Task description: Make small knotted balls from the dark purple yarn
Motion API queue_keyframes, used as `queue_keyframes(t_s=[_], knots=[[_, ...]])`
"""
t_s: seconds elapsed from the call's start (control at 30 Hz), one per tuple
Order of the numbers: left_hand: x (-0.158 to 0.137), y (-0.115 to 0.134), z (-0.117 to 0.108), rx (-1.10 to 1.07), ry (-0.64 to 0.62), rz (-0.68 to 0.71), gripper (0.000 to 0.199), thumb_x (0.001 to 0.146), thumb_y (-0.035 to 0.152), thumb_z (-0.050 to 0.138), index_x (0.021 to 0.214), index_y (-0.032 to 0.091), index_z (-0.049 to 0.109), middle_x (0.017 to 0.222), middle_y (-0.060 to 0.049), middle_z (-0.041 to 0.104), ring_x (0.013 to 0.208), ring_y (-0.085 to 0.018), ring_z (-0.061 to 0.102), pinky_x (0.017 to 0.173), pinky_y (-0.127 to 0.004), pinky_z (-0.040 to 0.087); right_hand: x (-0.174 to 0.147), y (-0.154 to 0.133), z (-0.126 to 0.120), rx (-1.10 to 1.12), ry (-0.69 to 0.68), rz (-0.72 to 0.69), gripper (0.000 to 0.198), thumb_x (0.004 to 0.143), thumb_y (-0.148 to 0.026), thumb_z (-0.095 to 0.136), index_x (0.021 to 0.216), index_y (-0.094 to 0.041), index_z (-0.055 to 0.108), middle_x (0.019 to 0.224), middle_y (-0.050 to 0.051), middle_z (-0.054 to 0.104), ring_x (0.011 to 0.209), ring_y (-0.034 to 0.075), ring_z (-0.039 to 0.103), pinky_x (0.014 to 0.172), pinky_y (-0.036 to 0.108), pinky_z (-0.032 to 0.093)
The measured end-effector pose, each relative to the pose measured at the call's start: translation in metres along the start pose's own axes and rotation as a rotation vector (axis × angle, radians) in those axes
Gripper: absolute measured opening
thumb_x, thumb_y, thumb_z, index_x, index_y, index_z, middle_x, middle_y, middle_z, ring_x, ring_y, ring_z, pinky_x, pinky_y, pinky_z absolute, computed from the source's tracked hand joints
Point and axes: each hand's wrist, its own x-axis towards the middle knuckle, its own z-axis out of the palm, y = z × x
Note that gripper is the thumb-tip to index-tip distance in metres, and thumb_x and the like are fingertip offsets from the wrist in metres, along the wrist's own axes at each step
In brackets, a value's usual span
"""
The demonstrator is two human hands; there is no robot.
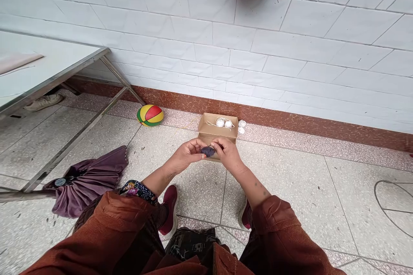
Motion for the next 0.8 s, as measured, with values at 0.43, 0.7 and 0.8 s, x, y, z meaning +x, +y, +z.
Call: queue_keyframes(t_s=[0.43,0.7,0.8], knots=[[0.010,-0.010,-0.006,0.328,0.223,0.096,0.029,0.062,0.022,0.079,0.082,0.017,0.059,0.078,0.001,0.064,0.068,-0.011,0.057,0.066,-0.026,0.045,-0.004,-0.014,-0.004,0.021,-0.131,-0.125,0.014,0.094,-0.030,0.056,0.086,-0.021,0.063,0.080,0.002,0.066,0.074,0.016,0.061,0.071,0.027,0.048],[-0.001,-0.001,0.006,-0.121,-0.068,0.004,0.034,0.064,0.025,0.083,0.088,0.017,0.060,0.084,-0.001,0.065,0.077,-0.013,0.061,0.073,-0.027,0.047,0.002,-0.004,0.002,0.107,-0.013,0.064,0.022,0.093,-0.034,0.052,0.077,-0.021,0.058,0.068,-0.001,0.059,0.062,0.014,0.054,0.061,0.025,0.043],[0.005,-0.001,0.005,-0.295,0.085,0.044,0.035,0.066,0.025,0.083,0.092,0.019,0.060,0.092,-0.002,0.066,0.082,-0.013,0.062,0.077,-0.029,0.049,-0.002,-0.004,0.011,0.043,-0.057,0.089,0.021,0.097,-0.032,0.045,0.086,-0.021,0.058,0.072,0.000,0.061,0.065,0.015,0.056,0.063,0.026,0.044]])
